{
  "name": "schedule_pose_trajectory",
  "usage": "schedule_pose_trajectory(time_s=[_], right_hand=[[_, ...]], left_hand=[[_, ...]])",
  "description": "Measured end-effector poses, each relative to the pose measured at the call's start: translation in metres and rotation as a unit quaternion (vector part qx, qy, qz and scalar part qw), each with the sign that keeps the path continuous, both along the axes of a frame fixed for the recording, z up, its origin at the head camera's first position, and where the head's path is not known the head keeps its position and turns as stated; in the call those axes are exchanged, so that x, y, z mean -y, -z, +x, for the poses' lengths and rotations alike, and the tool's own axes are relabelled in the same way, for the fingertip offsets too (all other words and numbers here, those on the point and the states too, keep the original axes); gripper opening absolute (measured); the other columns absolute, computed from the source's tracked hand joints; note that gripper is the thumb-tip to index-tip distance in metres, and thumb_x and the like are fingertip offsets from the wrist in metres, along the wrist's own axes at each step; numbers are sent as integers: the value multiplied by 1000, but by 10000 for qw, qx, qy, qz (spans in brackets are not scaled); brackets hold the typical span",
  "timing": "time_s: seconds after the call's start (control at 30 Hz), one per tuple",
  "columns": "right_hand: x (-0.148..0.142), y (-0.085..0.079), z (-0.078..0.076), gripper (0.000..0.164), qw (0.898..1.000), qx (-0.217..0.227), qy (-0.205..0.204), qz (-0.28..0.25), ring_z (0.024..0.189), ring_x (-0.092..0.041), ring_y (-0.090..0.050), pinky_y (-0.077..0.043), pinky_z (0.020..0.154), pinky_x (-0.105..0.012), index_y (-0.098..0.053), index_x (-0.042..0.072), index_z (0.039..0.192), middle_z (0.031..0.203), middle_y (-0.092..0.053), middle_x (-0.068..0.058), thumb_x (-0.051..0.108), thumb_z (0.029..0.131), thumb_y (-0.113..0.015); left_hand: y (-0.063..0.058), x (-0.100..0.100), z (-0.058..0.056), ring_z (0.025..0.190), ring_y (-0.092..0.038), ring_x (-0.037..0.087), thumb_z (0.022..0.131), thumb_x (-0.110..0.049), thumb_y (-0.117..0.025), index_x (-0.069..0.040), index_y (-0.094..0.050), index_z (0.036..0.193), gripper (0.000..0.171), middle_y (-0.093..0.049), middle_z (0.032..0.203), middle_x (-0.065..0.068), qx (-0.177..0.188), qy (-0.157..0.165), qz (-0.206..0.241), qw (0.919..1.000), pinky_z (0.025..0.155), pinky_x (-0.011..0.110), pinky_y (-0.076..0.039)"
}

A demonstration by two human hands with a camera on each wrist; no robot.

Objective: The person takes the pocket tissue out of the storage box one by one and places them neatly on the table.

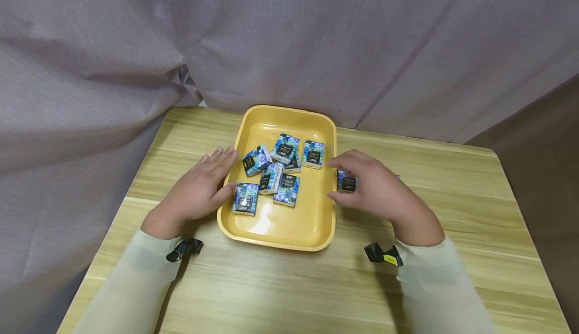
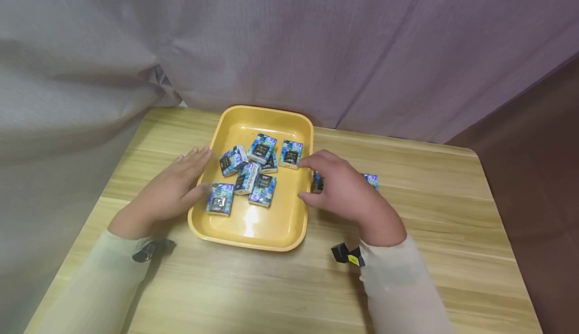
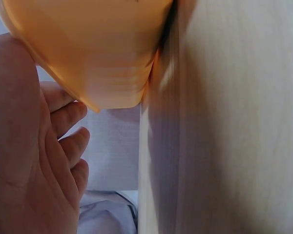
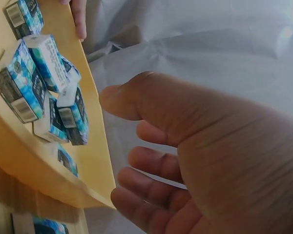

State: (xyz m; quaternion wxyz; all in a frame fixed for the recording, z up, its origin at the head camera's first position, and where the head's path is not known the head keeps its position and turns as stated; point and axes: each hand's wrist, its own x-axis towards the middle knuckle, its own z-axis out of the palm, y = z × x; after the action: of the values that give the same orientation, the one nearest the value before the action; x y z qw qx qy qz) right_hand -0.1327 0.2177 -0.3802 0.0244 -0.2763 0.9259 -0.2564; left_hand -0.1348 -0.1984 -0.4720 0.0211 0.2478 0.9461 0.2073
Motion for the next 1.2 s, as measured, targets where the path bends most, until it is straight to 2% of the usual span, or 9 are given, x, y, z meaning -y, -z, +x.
schedule_pose_trajectory(time_s=[0.07,0.3,0.4,0.53,0.77,1.2], right_hand=[[3,3,-1,61,10000,52,-6,-39,123,-31,-72,-64,106,-54,-75,6,139,137,-74,-12,20,85,-100],[17,10,-2,61,9996,185,-96,-209,106,-30,-72,-66,91,-50,-74,10,141,131,-73,-8,19,86,-98],[23,12,-3,61,9985,473,-67,-266,109,-32,-76,-69,93,-52,-73,11,143,133,-72,-9,20,88,-97],[30,17,-5,64,9967,789,11,-215,121,-39,-78,-68,102,-54,-70,13,149,141,-71,-11,22,90,-96],[43,27,-8,66,9944,1044,49,-175,128,-40,-74,-65,108,-56,-68,12,151,146,-69,-11,26,92,-94],[64,44,-13,63,9968,792,-48,-83,120,-34,-69,-62,105,-51,-72,10,146,135,-72,-11,25,90,-95]], left_hand=[[0,0,0,175,-22,40,116,-40,-55,-13,-21,181,78,-23,188,9,6,2,-5,10000,142,65,-19],[1,1,0,175,-22,40,116,-40,-55,-13,-22,181,78,-24,188,9,-32,17,-2,10000,142,65,-20],[1,1,0,175,-23,40,116,-39,-55,-12,-22,181,78,-25,188,10,-64,21,0,10000,142,66,-20],[1,0,0,175,-23,40,116,-39,-56,-12,-22,181,78,-25,188,10,-52,22,5,10000,142,66,-20],[3,1,0,175,-21,38,116,-40,-56,-13,-22,181,78,-25,188,10,-48,11,24,10000,142,66,-20],[2,1,0,175,-24,40,116,-39,-56,-13,-23,181,77,-26,187,11,-73,6,60,10000,141,66,-21]])
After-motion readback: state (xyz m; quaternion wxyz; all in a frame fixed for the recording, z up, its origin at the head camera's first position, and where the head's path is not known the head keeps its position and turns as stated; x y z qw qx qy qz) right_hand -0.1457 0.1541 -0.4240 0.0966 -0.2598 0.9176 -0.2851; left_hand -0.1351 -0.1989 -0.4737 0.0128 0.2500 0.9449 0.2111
